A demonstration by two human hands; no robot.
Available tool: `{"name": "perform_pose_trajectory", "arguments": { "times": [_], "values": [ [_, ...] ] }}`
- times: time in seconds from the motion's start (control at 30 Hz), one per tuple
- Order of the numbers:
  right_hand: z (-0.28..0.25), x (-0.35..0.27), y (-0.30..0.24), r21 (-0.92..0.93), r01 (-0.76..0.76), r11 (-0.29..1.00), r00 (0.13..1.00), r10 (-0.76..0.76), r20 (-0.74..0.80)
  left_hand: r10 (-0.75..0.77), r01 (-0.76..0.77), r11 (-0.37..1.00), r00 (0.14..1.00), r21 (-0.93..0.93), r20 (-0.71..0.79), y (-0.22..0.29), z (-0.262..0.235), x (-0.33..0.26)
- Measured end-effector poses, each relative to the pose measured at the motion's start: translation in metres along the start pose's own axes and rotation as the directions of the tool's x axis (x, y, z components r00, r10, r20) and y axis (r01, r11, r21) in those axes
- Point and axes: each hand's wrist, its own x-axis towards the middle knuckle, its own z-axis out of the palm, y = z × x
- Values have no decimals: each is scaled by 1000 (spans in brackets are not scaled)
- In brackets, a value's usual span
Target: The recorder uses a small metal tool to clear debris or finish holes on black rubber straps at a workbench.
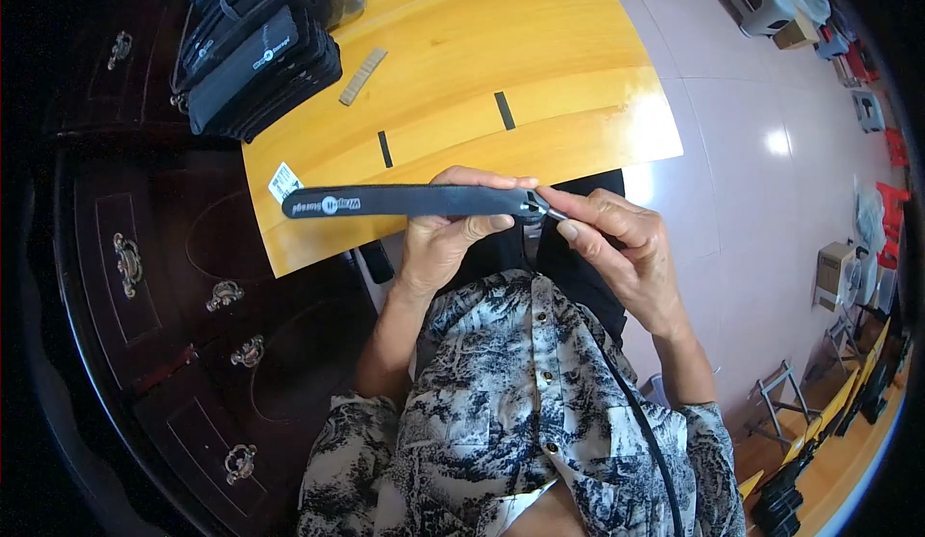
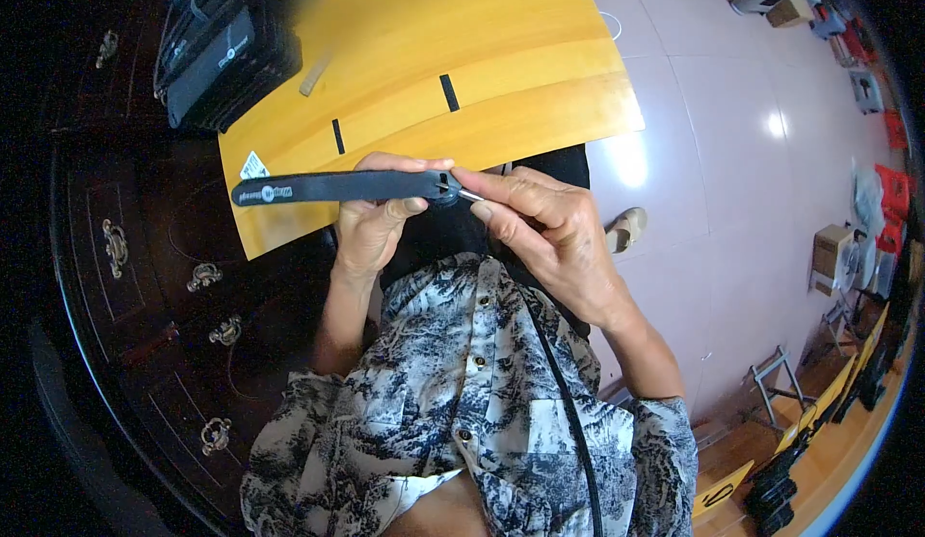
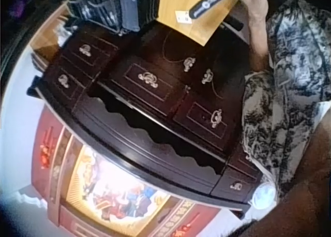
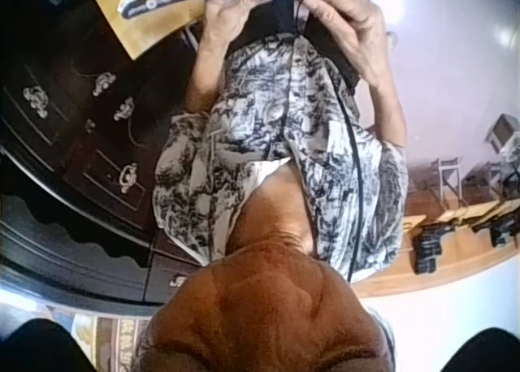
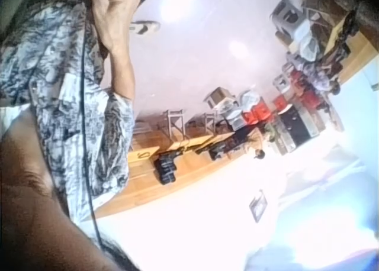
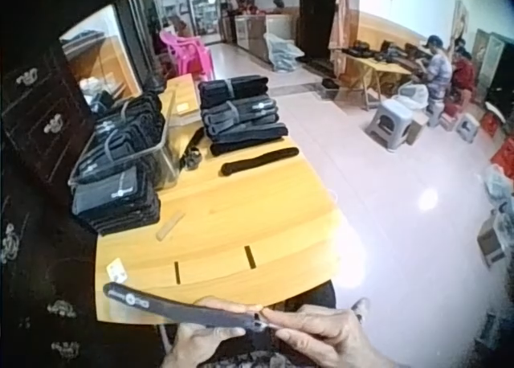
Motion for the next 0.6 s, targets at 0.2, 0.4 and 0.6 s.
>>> {"name": "perform_pose_trajectory", "arguments": {
  "times": [0.2, 0.4, 0.6],
  "values": [
    [1, 4, -3, -183, 24, 983, 997, -37, -69, 175, -172, 935, 984, 311, 18, 10, 9, 9],
    [24, -2, -4, -230, 145, 962, 948, -202, -246, 160, -160, 987, 984, 5, -81, 4, 17, 5],
    [30, -2, 4, -522, 314, 793, 831, -496, -252, 124, -145, 987, 960, -68, -251, 7, 43, -1]
  ]
}}
